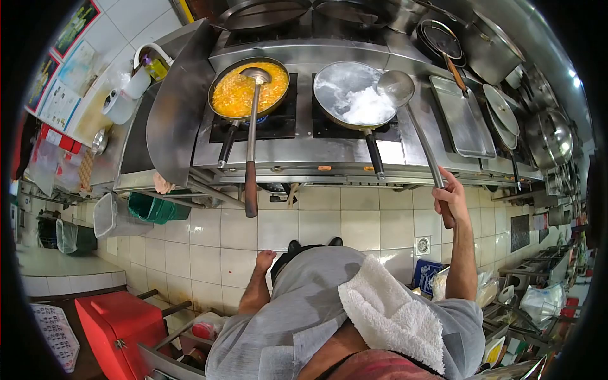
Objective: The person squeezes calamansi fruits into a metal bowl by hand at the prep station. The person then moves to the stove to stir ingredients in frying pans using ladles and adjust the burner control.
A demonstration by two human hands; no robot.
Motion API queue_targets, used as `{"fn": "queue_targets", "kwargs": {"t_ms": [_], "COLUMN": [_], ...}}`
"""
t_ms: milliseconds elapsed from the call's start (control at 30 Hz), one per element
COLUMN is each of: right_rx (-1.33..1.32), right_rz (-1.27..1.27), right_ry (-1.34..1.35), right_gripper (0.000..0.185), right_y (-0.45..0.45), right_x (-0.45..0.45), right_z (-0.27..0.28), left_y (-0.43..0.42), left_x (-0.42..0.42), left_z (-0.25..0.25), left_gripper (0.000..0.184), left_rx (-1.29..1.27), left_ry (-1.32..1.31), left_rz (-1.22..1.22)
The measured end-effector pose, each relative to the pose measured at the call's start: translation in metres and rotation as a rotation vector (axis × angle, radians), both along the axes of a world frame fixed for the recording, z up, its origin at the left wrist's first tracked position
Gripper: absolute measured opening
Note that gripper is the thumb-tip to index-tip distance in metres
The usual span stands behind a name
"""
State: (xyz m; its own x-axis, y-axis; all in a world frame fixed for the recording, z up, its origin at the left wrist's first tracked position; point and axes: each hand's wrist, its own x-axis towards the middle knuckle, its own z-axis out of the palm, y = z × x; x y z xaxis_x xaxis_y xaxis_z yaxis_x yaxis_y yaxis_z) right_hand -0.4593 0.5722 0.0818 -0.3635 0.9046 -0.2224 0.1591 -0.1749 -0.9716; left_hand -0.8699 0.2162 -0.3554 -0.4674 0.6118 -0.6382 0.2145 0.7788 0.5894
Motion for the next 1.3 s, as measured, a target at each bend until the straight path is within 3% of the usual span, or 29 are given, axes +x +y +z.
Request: {"fn": "queue_targets", "kwargs": {"t_ms": [433,800,967,1067,1167,1233,1300], "right_rx": [-0.261,-0.301,-0.459,-0.463,-0.44,-0.373,-0.313], "right_rz": [0.015,0.062,0.034,0.057,0.059,0.118,0.204], "right_ry": [0.234,0.196,0.538,0.601,0.565,0.544,0.548], "right_gripper": [0.062,0.058,0.047,0.045,0.044,0.045,0.046], "right_y": [-0.047,-0.054,-0.048,-0.053,-0.058,-0.059,-0.056], "right_x": [-0.015,-0.061,-0.066,-0.075,-0.094,-0.118,-0.145], "right_z": [0.016,0.024,0.031,0.056,0.091,0.109,0.121], "left_y": [0.015,0.008,-0.003,-0.009,-0.019,-0.02,-0.02], "left_x": [-0.003,-0.007,-0.01,-0.011,-0.01,-0.013,-0.015], "left_z": [-0.006,-0.003,-0.003,0.001,-0.006,-0.005,0.001], "left_gripper": [0.043,0.043,0.044,0.045,0.034,0.047,0.047], "left_rx": [0.014,0.024,0.013,-0.027,0.063,0.061,0.076], "left_ry": [0.013,0.008,-0.041,-0.043,0.116,0.069,0.014], "left_rz": [-0.064,-0.031,0.035,-0.009,0.07,0.013,0.074]}}
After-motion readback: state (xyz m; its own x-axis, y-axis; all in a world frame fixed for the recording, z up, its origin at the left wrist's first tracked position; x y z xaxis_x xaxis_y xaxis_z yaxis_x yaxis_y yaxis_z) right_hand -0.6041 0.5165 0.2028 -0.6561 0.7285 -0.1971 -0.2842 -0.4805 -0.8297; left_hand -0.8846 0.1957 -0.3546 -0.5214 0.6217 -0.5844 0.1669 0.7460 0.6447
